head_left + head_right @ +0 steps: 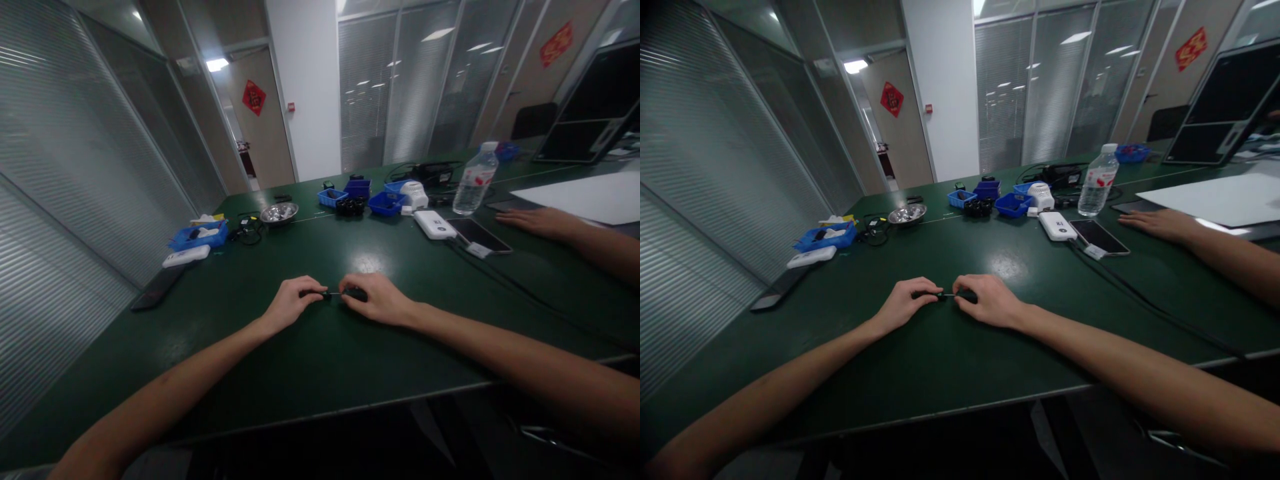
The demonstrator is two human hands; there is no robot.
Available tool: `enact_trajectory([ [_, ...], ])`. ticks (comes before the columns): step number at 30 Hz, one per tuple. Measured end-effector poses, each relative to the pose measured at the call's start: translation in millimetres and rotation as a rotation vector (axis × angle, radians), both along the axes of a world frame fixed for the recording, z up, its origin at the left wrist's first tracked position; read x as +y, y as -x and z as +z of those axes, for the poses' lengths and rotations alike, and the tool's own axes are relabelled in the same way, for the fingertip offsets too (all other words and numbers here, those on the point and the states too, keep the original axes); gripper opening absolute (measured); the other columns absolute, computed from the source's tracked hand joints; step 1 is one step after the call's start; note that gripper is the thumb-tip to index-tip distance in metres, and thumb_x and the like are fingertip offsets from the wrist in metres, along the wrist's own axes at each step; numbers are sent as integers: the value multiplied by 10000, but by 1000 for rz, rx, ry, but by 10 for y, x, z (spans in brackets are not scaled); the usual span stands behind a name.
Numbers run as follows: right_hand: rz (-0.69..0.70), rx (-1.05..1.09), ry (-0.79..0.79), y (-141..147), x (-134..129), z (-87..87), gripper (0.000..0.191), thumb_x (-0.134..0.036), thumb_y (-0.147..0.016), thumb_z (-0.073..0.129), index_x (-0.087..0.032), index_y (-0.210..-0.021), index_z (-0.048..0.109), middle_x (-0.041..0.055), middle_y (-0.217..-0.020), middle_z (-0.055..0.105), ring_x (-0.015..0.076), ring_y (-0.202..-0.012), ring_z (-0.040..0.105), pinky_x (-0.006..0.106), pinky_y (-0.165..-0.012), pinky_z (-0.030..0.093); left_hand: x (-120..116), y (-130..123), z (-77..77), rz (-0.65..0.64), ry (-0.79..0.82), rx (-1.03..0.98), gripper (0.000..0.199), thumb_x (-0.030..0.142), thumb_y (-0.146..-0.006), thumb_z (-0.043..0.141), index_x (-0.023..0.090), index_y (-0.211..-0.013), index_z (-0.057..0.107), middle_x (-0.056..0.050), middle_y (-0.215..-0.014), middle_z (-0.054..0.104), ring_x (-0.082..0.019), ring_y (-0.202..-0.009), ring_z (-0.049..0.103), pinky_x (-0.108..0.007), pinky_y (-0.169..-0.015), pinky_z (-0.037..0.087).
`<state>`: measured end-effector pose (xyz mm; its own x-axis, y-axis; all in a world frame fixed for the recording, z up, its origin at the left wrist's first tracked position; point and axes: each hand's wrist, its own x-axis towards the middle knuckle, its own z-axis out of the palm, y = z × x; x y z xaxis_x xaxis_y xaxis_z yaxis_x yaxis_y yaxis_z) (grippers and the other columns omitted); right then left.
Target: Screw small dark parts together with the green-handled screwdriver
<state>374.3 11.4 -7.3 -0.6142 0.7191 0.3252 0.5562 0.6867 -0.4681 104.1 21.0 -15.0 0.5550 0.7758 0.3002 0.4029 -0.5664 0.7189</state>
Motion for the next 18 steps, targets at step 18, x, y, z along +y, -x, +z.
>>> enact_trajectory([
  [18,33,-20,-79,60,-29,-64,215,-331,-1044,525,-213,-1205,604,74,-1111,697,208,-927,662,332,-798,483,12,-37,-26,-56,35,76,306,262,-944,706,211,-1245,733,-63,-1066,690,-196,-952,634,-328,-871,502],
])
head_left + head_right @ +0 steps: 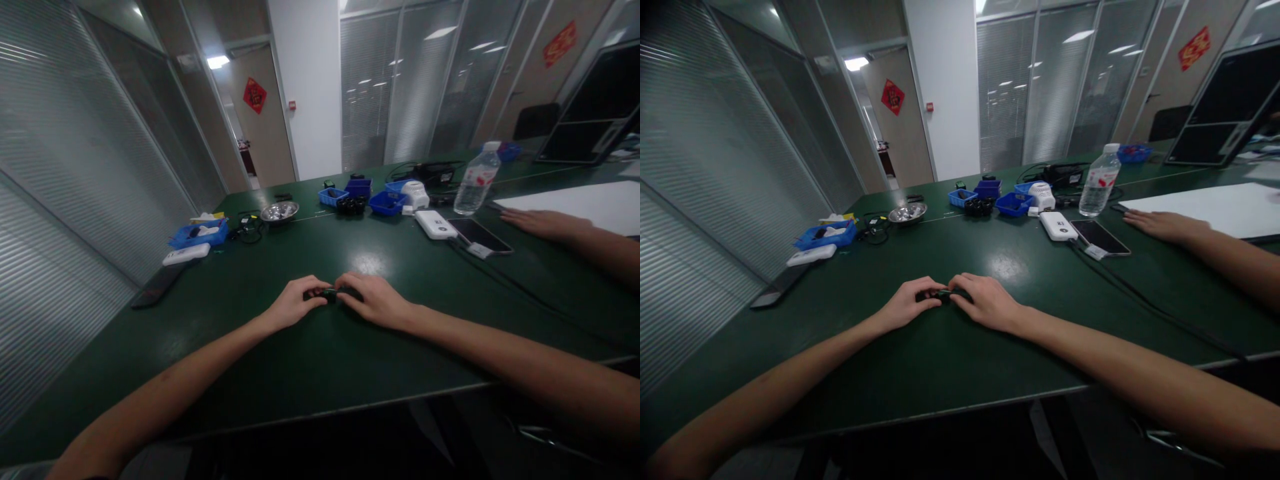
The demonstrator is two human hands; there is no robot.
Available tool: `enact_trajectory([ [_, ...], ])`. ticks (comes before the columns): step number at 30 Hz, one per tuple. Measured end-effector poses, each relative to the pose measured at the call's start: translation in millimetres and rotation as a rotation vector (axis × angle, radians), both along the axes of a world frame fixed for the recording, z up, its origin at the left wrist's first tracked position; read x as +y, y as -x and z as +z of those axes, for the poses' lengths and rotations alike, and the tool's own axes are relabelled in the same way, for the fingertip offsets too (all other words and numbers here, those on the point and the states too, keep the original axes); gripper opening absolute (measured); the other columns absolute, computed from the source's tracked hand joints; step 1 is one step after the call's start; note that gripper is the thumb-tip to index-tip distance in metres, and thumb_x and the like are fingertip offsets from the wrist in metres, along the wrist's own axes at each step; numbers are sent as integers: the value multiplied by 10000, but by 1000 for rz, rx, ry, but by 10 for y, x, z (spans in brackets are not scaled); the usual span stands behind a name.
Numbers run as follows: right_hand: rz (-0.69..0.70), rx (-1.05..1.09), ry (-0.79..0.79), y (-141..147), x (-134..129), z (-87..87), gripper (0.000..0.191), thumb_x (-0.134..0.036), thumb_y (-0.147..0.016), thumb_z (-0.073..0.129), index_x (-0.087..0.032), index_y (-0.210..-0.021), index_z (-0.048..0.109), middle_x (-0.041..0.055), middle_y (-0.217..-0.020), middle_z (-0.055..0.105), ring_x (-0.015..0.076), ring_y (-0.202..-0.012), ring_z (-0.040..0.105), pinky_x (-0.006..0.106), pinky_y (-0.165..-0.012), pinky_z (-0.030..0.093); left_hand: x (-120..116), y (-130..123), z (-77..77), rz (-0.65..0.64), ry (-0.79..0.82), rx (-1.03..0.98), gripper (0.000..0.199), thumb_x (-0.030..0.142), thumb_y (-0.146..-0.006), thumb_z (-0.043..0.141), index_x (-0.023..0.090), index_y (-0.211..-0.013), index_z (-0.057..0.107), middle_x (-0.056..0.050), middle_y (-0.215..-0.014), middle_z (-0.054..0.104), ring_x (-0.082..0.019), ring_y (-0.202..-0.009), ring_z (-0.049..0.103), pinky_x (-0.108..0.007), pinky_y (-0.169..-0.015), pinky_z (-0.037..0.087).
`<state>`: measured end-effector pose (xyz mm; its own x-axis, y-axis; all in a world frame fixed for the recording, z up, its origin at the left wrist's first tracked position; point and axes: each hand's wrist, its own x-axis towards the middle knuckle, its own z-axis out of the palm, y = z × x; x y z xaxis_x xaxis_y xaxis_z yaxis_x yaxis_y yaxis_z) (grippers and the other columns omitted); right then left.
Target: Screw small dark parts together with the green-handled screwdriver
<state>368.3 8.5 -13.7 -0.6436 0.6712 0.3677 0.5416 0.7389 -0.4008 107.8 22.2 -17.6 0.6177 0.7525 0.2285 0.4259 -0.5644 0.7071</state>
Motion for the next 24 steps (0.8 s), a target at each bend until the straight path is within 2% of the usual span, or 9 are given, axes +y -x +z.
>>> enact_trajectory([
  [2,-46,-6,-5,-13,18,14,195,-321,-1027,548,-210,-1171,617,65,-1073,704,204,-890,657,326,-772,466,3,-15,0,12,38,-18,465,240,-930,717,227,-1389,643,-55,-1070,686,-190,-955,629,-325,-876,500],
  [4,-98,-41,-8,-37,44,31,180,-313,-1002,575,-210,-1138,634,56,-1026,710,204,-853,650,320,-739,444,-2,-28,7,33,82,-47,669,218,-916,729,244,-1538,483,-43,-1070,691,-181,-943,630,-325,-884,504],
  [6,-156,-67,-1,-73,75,50,175,-306,-982,591,-213,-1119,650,51,-990,716,206,-830,646,313,-714,425,-22,-33,26,47,97,-60,744,214,-908,739,243,-1575,412,-37,-1061,697,-177,-932,635,-326,-885,508],
  [8,-221,-69,14,-112,107,64,176,-310,-973,598,-216,-1108,661,50,-969,721,207,-819,645,308,-700,413,-55,-32,51,32,61,-32,576,235,-917,735,230,-1462,547,-46,-1074,698,-187,-963,640,-331,-887,509],
  [11,-296,-50,42,-149,147,70,182,-331,-973,598,-220,-1098,673,50,-955,726,207,-808,642,300,-684,402,-109,-58,77,-10,-56,49,247,272,-946,705,218,-1187,714,-60,-1123,691,-209,-1038,631,-344,-897,506],
  [15,-317,-23,53,-147,174,52,177,-330,-967,604,-223,-1085,682,50,-929,727,202,-790,639,294,-675,395,-117,-200,65,23,-173,104,182,267,-964,673,224,-1138,703,-64,-1212,671,-228,-1133,604,-373,-946,515],
  [18,-299,3,46,-140,174,39,169,-324,-967,605,-219,-1076,681,53,-927,725,201,-792,641,298,-694,412,-95,-271,69,27,-209,182,189,258,-986,628,219,-1164,676,-68,-1194,679,-228,-1102,621,-388,-953,529],
  [21,-274,23,60,-154,172,36,176,-328,-971,605,-221,-1090,677,48,-916,726,199,-791,646,302,-710,430,-73,-97,94,0,-271,292,248,270,-1022,558,214,-1243,655,-75,-1187,688,-226,-1084,637,-405,-975,528],
  [24,-260,35,62,-171,179,27,180,-334,-974,608,-220,-1096,677,50,-929,732,201,-805,655,310,-727,444,16,428,93,84,-274,340,304,304,-1035,517,228,-1300,645,-81,-1253,685,-235,-1146,642,-419,-1011,525],
])
